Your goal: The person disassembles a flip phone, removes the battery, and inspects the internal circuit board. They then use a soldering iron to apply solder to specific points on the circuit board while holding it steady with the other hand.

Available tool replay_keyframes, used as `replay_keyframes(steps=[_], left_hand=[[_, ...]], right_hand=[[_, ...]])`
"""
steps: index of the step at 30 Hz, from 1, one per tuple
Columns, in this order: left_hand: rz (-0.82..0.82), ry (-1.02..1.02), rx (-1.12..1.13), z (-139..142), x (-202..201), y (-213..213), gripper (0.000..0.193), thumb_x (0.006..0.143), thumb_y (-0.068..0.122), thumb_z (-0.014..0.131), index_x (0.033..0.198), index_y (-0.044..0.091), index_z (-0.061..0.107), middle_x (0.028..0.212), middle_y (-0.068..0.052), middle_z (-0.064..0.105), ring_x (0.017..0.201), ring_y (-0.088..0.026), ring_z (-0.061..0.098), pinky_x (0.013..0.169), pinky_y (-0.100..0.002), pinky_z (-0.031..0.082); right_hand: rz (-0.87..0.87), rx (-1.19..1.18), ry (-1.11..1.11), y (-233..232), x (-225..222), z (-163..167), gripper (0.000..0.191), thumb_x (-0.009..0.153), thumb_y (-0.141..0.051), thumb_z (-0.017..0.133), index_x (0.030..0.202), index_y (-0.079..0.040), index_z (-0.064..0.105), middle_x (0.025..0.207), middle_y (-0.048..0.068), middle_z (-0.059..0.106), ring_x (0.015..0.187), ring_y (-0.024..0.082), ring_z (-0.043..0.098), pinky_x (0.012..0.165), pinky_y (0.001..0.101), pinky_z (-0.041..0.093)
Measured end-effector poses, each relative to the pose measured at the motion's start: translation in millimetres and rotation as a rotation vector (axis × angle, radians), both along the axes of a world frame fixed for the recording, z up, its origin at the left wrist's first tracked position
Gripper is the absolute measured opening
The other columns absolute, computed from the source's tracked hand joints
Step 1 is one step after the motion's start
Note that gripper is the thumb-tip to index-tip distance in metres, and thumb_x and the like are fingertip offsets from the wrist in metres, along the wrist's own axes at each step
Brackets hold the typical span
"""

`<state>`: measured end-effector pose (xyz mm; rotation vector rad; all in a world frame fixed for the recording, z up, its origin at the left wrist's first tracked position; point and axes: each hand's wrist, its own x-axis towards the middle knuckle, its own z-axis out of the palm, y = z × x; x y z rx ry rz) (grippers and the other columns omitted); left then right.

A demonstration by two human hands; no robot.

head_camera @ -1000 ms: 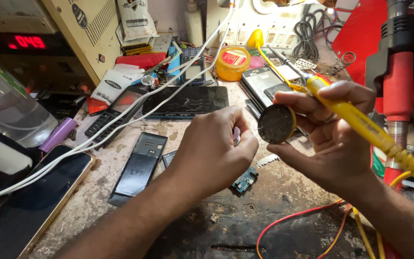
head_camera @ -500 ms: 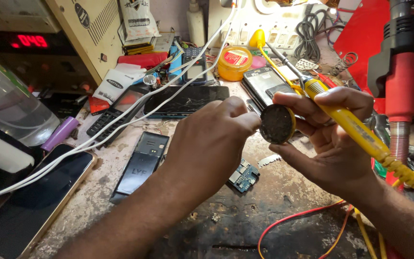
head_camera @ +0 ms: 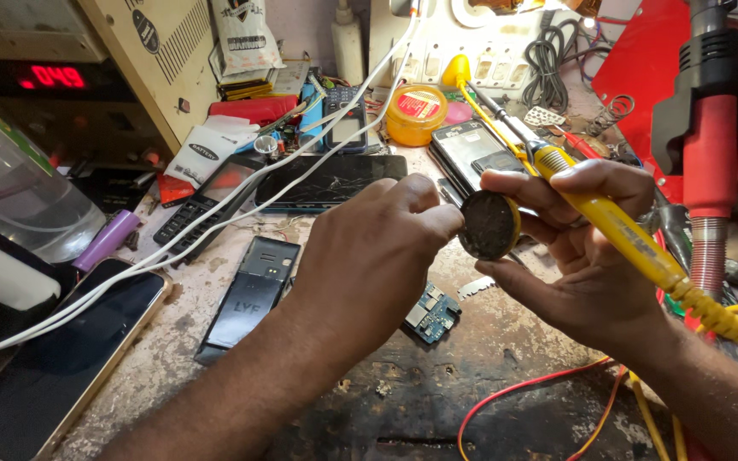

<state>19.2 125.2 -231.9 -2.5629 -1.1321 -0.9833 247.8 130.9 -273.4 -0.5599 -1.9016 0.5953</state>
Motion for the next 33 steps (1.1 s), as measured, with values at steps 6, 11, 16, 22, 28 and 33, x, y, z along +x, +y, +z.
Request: replay_keyframes(steps=[6,11,16,22,28,33], left_hand=[[-0.007,-0.041,-0.052,-0.8,0.6,1.0,0.02,0.081,0.001,0.066,0.093,0.014,0.075,0.096,-0.005,0.07,0.088,-0.026,0.069,0.069,-0.043,0.055],[-0.038,-0.148,-0.102,0.1,-0.3,3.8,0.013,0.086,0.008,0.067,0.092,0.015,0.077,0.094,-0.006,0.07,0.088,-0.028,0.07,0.071,-0.044,0.055],[-0.017,-0.199,-0.168,0.2,-1.5,4.6,0.008,0.091,0.014,0.067,0.091,0.014,0.075,0.093,-0.007,0.07,0.088,-0.029,0.07,0.072,-0.045,0.054],[0.046,-0.157,-0.347,6.4,-5.8,7.1,0.009,0.089,0.02,0.071,0.089,0.012,0.075,0.086,-0.01,0.071,0.08,-0.032,0.07,0.069,-0.047,0.053],[0.068,-0.097,-0.407,16.7,-14.4,3.8,0.011,0.086,0.022,0.073,0.088,0.011,0.073,0.073,-0.011,0.074,0.069,-0.032,0.072,0.064,-0.047,0.054],[0.114,-0.006,-0.507,24.6,-14.2,-2.1,0.011,0.086,0.021,0.071,0.088,0.011,0.071,0.068,-0.011,0.073,0.065,-0.032,0.072,0.064,-0.047,0.054]], right_hand=[[0.001,-0.001,-0.001,1.4,0.5,-0.5,0.078,0.084,0.009,0.077,0.133,-0.015,0.021,0.152,0.025,0.052,0.136,0.026,0.062,0.111,0.0404,0.06],[-0.01,0.035,-0.019,2.8,3.6,-1.2,0.077,0.085,0.009,0.077,0.133,-0.014,0.02,0.153,0.026,0.052,0.138,0.026,0.061,0.109,0.0388,0.061],[-0.004,-0.025,-0.006,5.0,2.6,-2.8,0.078,0.084,0.007,0.078,0.135,-0.012,0.023,0.153,0.022,0.051,0.141,0.027,0.058,0.112,0.0387,0.058],[-0.219,0.067,-0.232,7.7,-5.5,-1.7,0.082,0.076,-0.006,0.087,0.137,-0.004,0.033,0.14,0.012,0.048,0.13,0.022,0.063,0.109,0.0349,0.055],[-0.417,0.133,-0.553,4.5,-5.3,3.2,0.087,0.074,-0.023,0.09,0.141,-0.002,0.038,0.143,0.019,0.05,0.121,0.025,0.066,0.098,0.0349,0.057],[-0.368,0.111,-0.491,5.3,-1.7,4.7,0.076,0.075,-0.026,0.087,0.129,-0.002,0.039,0.147,0.023,0.054,0.109,0.025,0.072,0.088,0.0351,0.06]])
